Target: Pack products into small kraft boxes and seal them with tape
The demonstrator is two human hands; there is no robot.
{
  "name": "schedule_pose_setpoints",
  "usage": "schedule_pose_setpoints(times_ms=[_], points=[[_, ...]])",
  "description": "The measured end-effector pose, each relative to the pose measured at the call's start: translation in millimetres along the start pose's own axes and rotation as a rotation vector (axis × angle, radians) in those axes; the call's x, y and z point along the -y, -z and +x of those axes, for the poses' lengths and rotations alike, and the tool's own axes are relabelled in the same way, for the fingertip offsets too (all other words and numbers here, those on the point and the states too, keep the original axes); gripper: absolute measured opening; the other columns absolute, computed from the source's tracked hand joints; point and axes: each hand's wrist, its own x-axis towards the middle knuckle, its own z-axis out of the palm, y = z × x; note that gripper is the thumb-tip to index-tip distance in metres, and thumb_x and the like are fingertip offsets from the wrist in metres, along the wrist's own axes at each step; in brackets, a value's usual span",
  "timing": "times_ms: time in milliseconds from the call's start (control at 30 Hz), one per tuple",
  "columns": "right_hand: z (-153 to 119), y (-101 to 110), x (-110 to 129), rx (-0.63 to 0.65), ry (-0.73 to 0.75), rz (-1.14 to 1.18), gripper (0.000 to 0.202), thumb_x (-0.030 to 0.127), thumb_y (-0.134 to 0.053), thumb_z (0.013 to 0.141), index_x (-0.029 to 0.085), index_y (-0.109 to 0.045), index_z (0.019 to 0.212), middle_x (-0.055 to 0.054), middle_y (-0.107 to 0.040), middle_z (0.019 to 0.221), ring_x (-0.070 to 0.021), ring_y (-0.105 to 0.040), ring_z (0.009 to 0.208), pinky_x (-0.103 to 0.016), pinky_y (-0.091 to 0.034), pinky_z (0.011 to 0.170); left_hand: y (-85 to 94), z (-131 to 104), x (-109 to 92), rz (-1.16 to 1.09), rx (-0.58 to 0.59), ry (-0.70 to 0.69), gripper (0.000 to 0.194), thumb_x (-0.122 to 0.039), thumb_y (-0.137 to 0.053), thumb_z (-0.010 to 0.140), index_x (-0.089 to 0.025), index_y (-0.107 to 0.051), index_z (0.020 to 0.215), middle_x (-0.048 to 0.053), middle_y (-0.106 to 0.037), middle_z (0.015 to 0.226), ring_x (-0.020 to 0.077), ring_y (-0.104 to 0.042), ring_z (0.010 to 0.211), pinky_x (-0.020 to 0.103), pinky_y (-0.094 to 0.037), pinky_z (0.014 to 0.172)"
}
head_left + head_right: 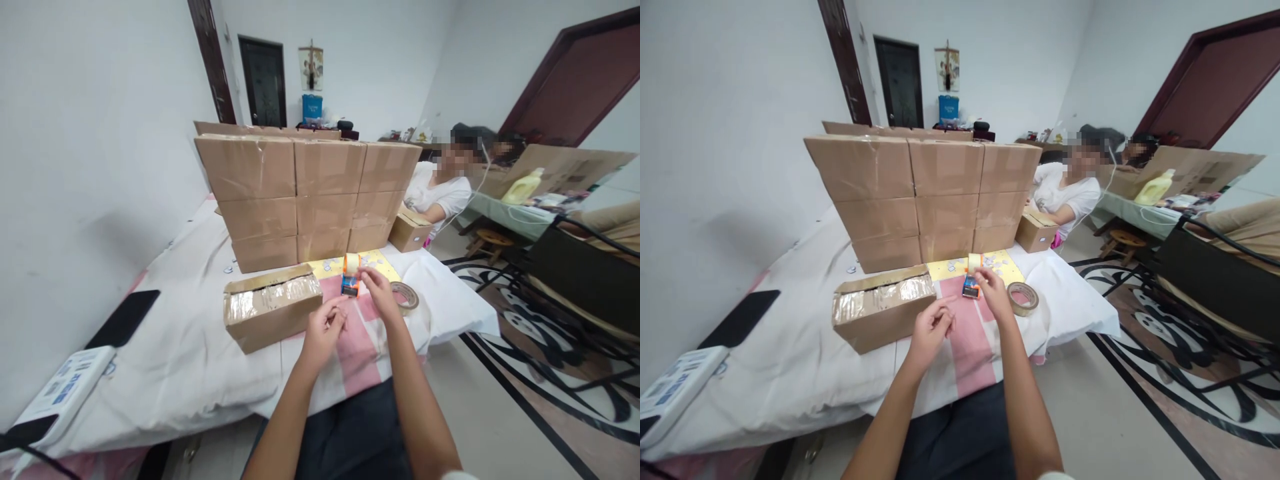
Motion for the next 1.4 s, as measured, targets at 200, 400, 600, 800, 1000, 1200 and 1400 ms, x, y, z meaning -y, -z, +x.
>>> schedule_pose_setpoints(times_ms=[200, 400, 600, 800, 1000, 1200, 1400], points=[[-68, -19, 77, 0.440, 0.180, -0.134, 0.016, 0.037, -0.069, 0.085, 0.023, -0.074, 0.082, -0.005, -0.070, 0.086, -0.0225, -0.062, 0.084, -0.036, -0.047, 0.080, 18.1, -21, -18, 0.113, -0.046, -0.038, 0.040, -0.044, -0.056, 0.094, -0.016, -0.067, 0.122, 0.000, -0.063, 0.064, 0.0110, -0.051, 0.054, 0.022, -0.040, 0.053], [-72, -48, 103, 0.544, 0.379, -0.341, 0.023, 0.029, -0.055, 0.095, 0.022, -0.070, 0.080, -0.006, -0.067, 0.088, -0.0218, -0.060, 0.089, -0.037, -0.045, 0.084, 31.3, -37, -30, 0.176, -0.176, -0.013, 0.047, -0.049, -0.055, 0.094, -0.014, -0.066, 0.124, 0.001, -0.065, 0.065, 0.0111, -0.049, 0.051, 0.024, -0.040, 0.053], [-27, -76, 129, 0.704, 0.596, -0.616, 0.027, 0.034, -0.047, 0.100, 0.021, -0.068, 0.089, -0.009, -0.065, 0.101, -0.0240, -0.053, 0.100, -0.040, -0.038, 0.092, 64.5, -36, -52, 0.718, -0.538, 0.013, 0.057, -0.048, -0.056, 0.092, -0.012, -0.059, 0.136, 0.008, -0.072, 0.077, 0.0249, -0.068, 0.077, 0.037, -0.050, 0.078], [24, -115, 136, 1.022, 0.615, -0.871, 0.025, 0.028, -0.045, 0.099, 0.022, -0.067, 0.092, -0.008, -0.060, 0.122, -0.0257, -0.044, 0.116, -0.044, -0.027, 0.102, 119.6, -15, -56, 1.267, -0.217, -0.015, 0.071, -0.031, -0.067, 0.084, -0.014, -0.041, 0.148, 0.019, -0.059, 0.141, 0.0356, -0.043, 0.141, 0.059, -0.010, 0.121], [43, -159, 103, 1.168, 0.538, -1.147, 0.019, 0.026, -0.053, 0.093, 0.022, -0.071, 0.089, -0.010, -0.058, 0.123, -0.0279, -0.043, 0.116, -0.043, -0.028, 0.099, 122.0, -18, -45, 1.353, -0.155, -0.013, 0.067, -0.031, -0.063, 0.088, -0.018, -0.041, 0.150, 0.017, -0.054, 0.147, 0.0351, -0.041, 0.143, 0.063, -0.009, 0.121], [47, -169, 88, 1.181, 0.506, -1.145, 0.015, 0.031, -0.060, 0.090, 0.025, -0.074, 0.092, -0.009, -0.057, 0.126, -0.0299, -0.045, 0.120, -0.046, -0.030, 0.101, 117.7, -24, -41, 1.432, -0.160, -0.111, 0.049, -0.030, -0.065, 0.087, -0.030, -0.058, 0.136, 0.009, -0.042, 0.158, 0.0327, -0.031, 0.148, 0.061, -0.010, 0.122], [52, -166, 77, 0.980, 0.381, -1.153, 0.025, 0.040, -0.070, 0.081, 0.019, -0.066, 0.092, -0.011, -0.059, 0.116, -0.0274, -0.055, 0.107, -0.038, -0.042, 0.091, 109.0, -26, -38, 1.380, -0.160, -0.101, 0.046, -0.028, -0.063, 0.088, -0.029, -0.060, 0.134, 0.007, -0.052, 0.151, 0.0327, -0.039, 0.143, 0.064, -0.007, 0.122]])
